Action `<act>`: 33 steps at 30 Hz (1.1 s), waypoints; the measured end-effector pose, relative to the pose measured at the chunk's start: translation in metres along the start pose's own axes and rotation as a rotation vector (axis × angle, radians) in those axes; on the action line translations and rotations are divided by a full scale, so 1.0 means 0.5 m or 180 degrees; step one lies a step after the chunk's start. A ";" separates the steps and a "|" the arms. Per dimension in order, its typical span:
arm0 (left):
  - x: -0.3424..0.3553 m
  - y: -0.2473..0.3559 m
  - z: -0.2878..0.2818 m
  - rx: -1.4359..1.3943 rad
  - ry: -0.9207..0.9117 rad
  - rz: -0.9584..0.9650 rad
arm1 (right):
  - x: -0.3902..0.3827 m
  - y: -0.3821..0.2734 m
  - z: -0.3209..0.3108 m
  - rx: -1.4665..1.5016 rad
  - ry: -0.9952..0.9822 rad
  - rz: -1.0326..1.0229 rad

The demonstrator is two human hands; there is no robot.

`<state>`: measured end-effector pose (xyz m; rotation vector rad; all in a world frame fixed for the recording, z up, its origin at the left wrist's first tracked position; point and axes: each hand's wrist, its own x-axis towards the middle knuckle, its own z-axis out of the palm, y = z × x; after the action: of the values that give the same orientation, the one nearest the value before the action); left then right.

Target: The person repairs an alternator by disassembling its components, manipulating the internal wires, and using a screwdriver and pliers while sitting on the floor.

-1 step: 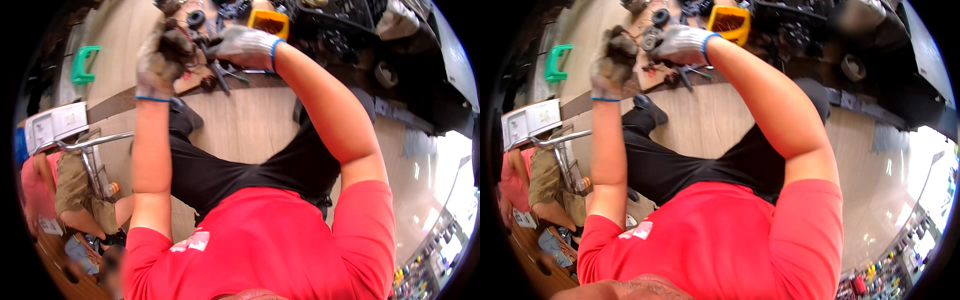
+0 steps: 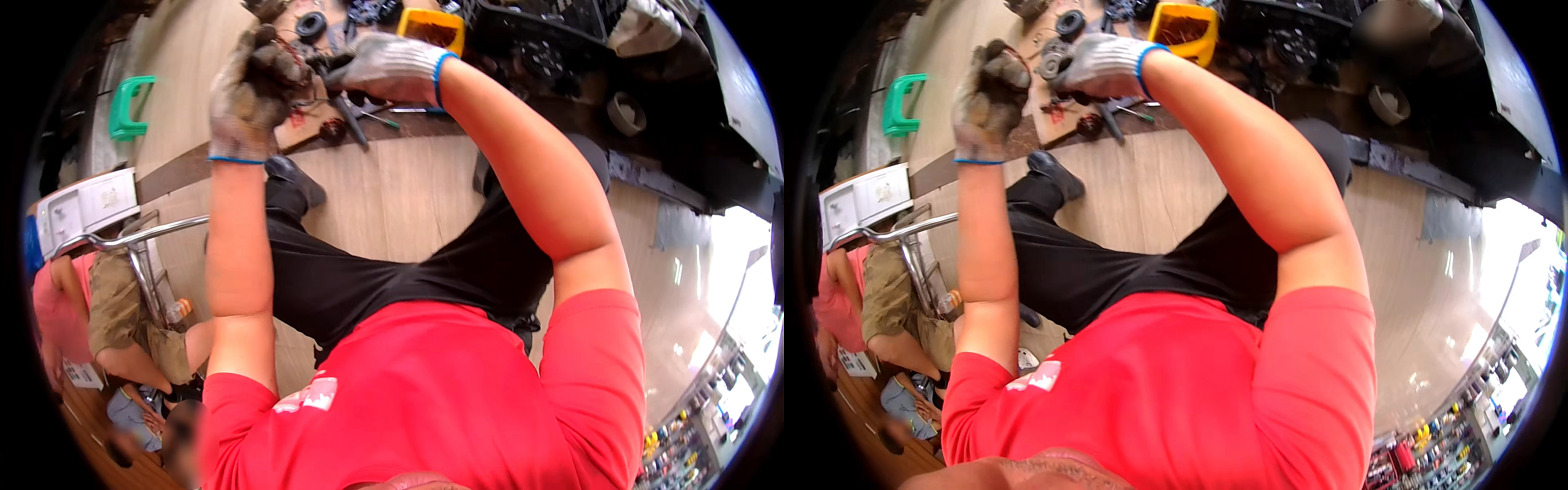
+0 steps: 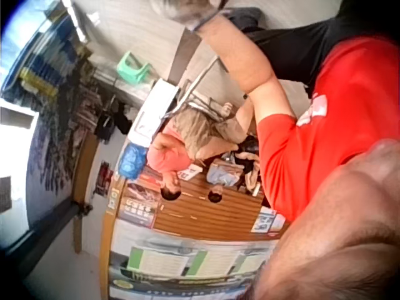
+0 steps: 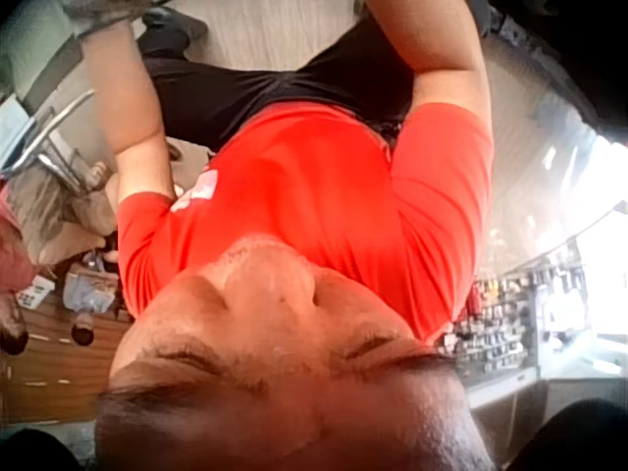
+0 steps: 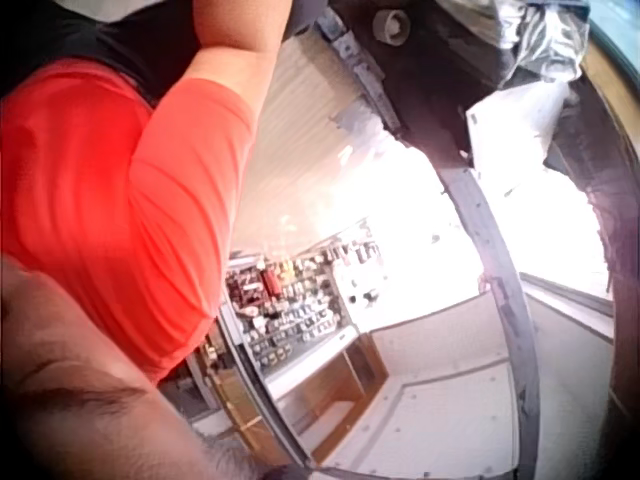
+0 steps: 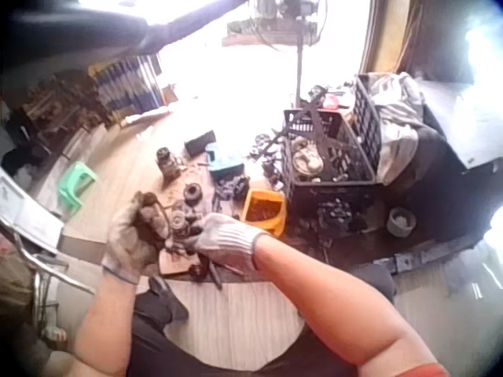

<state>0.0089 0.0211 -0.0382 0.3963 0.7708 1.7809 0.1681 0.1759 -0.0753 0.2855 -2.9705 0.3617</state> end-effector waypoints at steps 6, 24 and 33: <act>-0.037 0.009 0.031 0.1620 0.0229 -0.0372 | -0.003 0.029 0.012 0.0169 0.0588 -0.0700; -0.005 -0.050 -0.076 0.3354 0.0442 -0.0305 | -0.013 0.008 -0.053 -0.0240 0.0329 0.0398; 0.015 -0.053 0.003 0.0389 0.0875 -0.0096 | 0.026 -0.053 -0.018 0.2964 0.0637 0.1893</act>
<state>0.0262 0.0333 -0.0556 0.2200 1.0769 1.7863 0.1620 0.1504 -0.0589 -0.5380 -2.4052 1.6946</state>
